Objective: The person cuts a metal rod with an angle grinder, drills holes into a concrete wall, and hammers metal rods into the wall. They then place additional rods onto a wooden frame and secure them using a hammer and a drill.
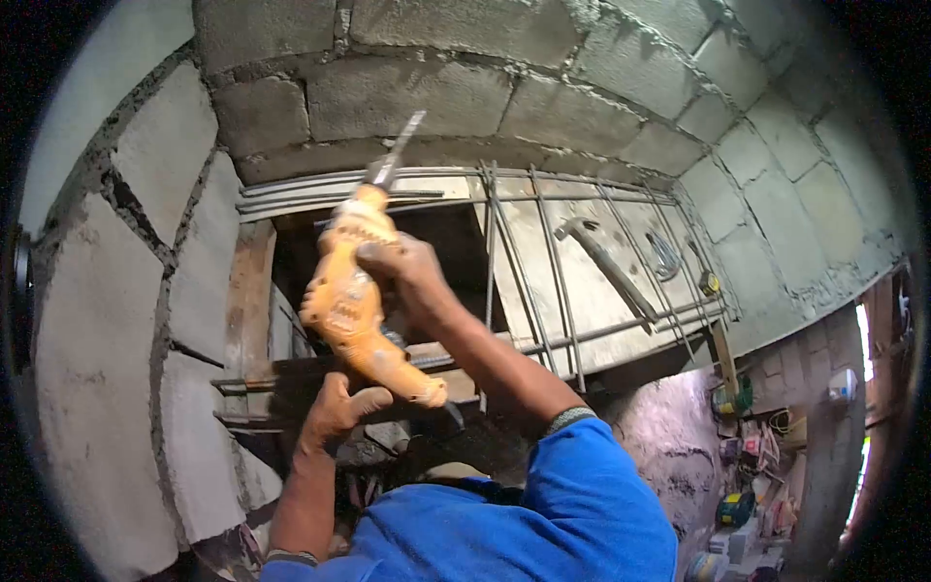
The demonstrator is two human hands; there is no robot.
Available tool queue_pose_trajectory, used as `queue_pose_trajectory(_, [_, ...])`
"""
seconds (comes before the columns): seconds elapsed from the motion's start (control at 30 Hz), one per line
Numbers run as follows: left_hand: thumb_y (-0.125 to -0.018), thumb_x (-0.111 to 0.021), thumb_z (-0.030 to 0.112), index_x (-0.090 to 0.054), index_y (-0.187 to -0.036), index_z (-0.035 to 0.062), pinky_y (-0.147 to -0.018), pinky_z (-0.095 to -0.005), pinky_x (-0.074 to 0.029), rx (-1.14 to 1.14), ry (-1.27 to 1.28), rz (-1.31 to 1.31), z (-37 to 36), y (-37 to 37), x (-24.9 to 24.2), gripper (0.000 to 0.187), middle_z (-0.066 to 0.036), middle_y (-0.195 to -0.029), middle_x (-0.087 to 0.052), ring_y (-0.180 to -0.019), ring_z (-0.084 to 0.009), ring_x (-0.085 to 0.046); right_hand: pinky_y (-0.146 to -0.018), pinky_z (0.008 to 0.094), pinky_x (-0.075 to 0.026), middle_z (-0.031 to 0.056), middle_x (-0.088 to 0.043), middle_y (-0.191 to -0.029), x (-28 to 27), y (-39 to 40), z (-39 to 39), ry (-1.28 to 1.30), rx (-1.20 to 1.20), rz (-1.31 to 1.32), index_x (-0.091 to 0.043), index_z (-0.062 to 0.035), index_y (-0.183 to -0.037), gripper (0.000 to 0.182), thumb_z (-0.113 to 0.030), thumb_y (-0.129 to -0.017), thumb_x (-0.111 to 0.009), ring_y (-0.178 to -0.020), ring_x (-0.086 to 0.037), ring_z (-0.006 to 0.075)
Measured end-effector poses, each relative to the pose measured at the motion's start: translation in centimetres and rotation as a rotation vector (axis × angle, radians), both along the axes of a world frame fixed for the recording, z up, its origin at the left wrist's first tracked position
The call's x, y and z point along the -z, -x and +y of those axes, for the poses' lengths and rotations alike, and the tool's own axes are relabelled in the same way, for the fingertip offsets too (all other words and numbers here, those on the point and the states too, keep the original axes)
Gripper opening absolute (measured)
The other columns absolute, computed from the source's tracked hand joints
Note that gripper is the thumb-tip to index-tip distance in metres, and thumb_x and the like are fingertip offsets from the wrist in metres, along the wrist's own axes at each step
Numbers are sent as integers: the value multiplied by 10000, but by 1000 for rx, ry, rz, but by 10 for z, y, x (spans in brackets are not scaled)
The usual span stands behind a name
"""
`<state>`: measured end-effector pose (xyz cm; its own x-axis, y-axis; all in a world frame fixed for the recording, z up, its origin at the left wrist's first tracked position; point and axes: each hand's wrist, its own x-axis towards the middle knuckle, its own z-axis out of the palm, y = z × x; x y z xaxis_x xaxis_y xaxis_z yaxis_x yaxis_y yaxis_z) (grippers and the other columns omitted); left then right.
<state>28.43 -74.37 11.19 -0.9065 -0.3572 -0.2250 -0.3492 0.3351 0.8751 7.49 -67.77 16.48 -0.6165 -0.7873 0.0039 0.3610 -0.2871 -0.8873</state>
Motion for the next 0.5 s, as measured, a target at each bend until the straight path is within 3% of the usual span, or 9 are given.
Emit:
queue_pose_trajectory(0.07, [-829, -808, 246, -614, -1133, -75, -730, -316, -517, 311, -362, 265, -4, 4, -8, 482, -103, -928, -668, -850, -136, -618, -732, 274, -513, 81, -665, -994, -7, 5, 56, -23, 153, 160, -602, 24, -1128, 399, -264, -863, -682, -839, -639, 134])
queue_pose_trajectory(0.1, [-853, -777, 189, -580, -1238, -53, -803, -285, -523, 257, -637, 194, 3, -3, -15, 495, -103, -996, -676, -889, -118, -614, -746, 276, -514, 82, -661, -1012, -11, 8, 84, -43, 221, 224, -596, 31, -1148, 413, -263, -868, -673, -862, -640, 141])
queue_pose_trajectory(0.13, [-874, -741, 151, -531, -1316, -44, -867, -266, -512, 311, -735, 277, 3, -5, -21, 526, -87, -1063, -674, -908, -112, -613, -760, 278, -515, 83, -658, -1030, -14, 9, 111, -66, 288, 284, -590, 37, -1168, 427, -262, -873, -664, -885, -641, 147])
queue_pose_trajectory(0.27, [-898, -687, 119, -550, -1291, -42, -803, -252, -521, 217, -728, 307, 3, 17, -25, 446, -72, -1077, -665, -893, -109, -617, -833, 293, -516, 122, -660, -1089, -14, 22, 206, -156, 527, 291, -579, 58, -1190, 480, -318, -896, -630, -953, -658, 186])
queue_pose_trajectory(0.33, [-912, -682, 208, -511, -1313, -82, -748, -269, -552, 236, -659, 292, 10, 43, -26, 523, -151, -1087, -671, -893, -178, -661, -654, 241, -467, 52, -654, -938, -4, 37, 238, -173, 627, 344, -614, 31, -1108, 387, -289, -891, -640, -781, -610, 109])
queue_pose_trajectory(0.43, [-885, -727, 252, -569, -1265, -61, -715, -243, -534, 237, -497, 213, 31, 92, -12, 517, -78, -1035, -667, -853, -112, -630, -527, 231, -393, 9, -625, -820, 4, 50, 263, -313, 739, 298, -646, 4, -1003, 284, -256, -891, -624, -634, -560, 102])
queue_pose_trajectory(0.5, [-838, -748, 303, -562, -1271, -76, -803, -304, -535, 200, -303, 206, 49, 127, -1, 605, -170, -1061, -679, -906, -211, -666, -546, 249, -422, 32, -635, -833, 33, 83, 296, -387, 719, 311, -640, 26, -1017, 301, -238, -877, -615, -637, -566, 111])
